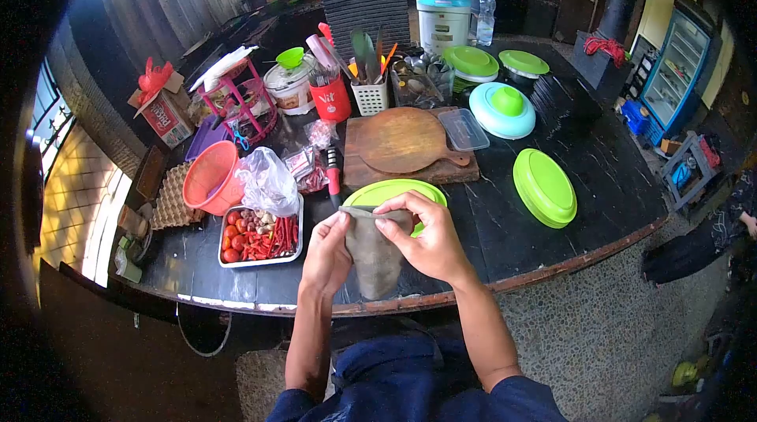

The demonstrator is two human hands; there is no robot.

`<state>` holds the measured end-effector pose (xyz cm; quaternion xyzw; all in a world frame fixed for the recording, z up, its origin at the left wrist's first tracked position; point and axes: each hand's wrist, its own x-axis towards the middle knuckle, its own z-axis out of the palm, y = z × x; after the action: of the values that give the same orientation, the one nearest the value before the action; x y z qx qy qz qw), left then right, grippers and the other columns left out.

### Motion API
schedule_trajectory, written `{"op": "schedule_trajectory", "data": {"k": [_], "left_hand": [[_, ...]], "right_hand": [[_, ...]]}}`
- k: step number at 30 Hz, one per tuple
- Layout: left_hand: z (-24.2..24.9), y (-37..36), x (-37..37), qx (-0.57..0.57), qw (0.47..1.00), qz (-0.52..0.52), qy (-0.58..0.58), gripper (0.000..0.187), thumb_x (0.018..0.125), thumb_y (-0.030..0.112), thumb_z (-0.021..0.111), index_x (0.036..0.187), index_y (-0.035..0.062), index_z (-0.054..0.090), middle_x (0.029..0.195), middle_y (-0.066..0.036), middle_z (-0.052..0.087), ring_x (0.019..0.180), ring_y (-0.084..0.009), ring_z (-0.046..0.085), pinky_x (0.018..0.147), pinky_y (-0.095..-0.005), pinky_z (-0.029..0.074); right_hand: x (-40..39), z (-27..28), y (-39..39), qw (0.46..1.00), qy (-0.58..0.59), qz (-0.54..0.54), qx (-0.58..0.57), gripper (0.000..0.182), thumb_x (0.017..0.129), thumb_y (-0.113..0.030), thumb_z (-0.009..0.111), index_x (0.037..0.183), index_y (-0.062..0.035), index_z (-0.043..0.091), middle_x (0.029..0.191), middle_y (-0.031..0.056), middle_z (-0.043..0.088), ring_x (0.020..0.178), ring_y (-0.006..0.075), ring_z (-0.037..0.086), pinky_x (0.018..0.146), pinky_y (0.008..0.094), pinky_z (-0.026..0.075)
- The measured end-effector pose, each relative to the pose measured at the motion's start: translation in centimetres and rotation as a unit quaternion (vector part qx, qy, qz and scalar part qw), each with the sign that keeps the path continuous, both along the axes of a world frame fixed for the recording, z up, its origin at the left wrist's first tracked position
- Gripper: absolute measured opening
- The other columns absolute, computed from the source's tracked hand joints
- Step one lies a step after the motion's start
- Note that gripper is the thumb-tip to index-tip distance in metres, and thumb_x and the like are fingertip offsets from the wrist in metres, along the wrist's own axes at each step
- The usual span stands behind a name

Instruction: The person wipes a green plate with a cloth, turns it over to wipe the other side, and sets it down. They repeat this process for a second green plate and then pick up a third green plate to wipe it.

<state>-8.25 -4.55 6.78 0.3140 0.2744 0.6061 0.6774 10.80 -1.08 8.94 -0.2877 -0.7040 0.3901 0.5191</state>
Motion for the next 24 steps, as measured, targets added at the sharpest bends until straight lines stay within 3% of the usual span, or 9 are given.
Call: {"op": "schedule_trajectory", "data": {"k": [3, 5, 7, 16, 24], "left_hand": [[-1.0, 0.0, 0.8, 0.024, 0.996, 0.071, 0.054, 0.020, 0.101, 0.012, 0.065, 0.113, -0.0011, 0.072, 0.104, -0.005, 0.075, 0.095, -0.0082, 0.066, 0.086, -0.0250, 0.051], [-0.7, -0.2, 0.9, 0.042, 0.990, 0.085, 0.100, 0.020, 0.101, 0.012, 0.066, 0.114, -0.0018, 0.072, 0.104, -0.004, 0.075, 0.093, -0.0077, 0.066, 0.085, -0.0246, 0.050], [-0.4, -0.3, 1.0, 0.070, 0.980, 0.102, 0.158, 0.023, 0.101, 0.014, 0.066, 0.114, -0.0036, 0.071, 0.103, -0.003, 0.074, 0.089, -0.0066, 0.064, 0.083, -0.0237, 0.050], [0.6, 0.2, 1.0, -0.010, 0.998, 0.067, -0.002, 0.027, 0.104, 0.023, 0.061, 0.118, 0.0021, 0.071, 0.105, -0.005, 0.073, 0.087, -0.0108, 0.066, 0.079, -0.0267, 0.051], [1.5, 0.4, 1.0, -0.003, 0.999, 0.050, 0.011, 0.030, 0.105, 0.023, 0.058, 0.120, -0.0004, 0.068, 0.111, -0.008, 0.072, 0.096, -0.0144, 0.068, 0.082, -0.0316, 0.054]], "right_hand": [[-0.5, 0.7, -0.2, 0.998, -0.025, -0.004, -0.059, 0.016, 0.088, -0.012, 0.078, 0.100, -0.0027, 0.072, 0.096, 0.0053, 0.071, 0.086, 0.0118, 0.065, 0.070, 0.0270, 0.048], [-1.1, 1.0, -0.1, 0.999, -0.010, -0.023, 0.038, 0.015, 0.087, -0.011, 0.079, 0.097, -0.0020, 0.071, 0.094, 0.0071, 0.071, 0.087, 0.0162, 0.067, 0.077, 0.0311, 0.051], [-1.0, 0.4, 0.5, 0.999, -0.012, -0.032, 0.041, 0.016, 0.086, -0.010, 0.079, 0.097, -0.0016, 0.071, 0.095, 0.0079, 0.071, 0.088, 0.0183, 0.067, 0.080, 0.0325, 0.051], [-1.4, 0.5, 0.5, 0.997, 0.011, -0.060, 0.040, 0.014, 0.085, -0.007, 0.080, 0.096, -0.0027, 0.071, 0.097, 0.0087, 0.069, 0.095, 0.0216, 0.067, 0.082, 0.0333, 0.052], [-1.1, 0.6, 1.0, 0.994, -0.033, -0.075, 0.066, 0.017, 0.083, -0.007, 0.081, 0.096, -0.0024, 0.072, 0.097, 0.0089, 0.068, 0.093, 0.0206, 0.067, 0.080, 0.0324, 0.053]]}}
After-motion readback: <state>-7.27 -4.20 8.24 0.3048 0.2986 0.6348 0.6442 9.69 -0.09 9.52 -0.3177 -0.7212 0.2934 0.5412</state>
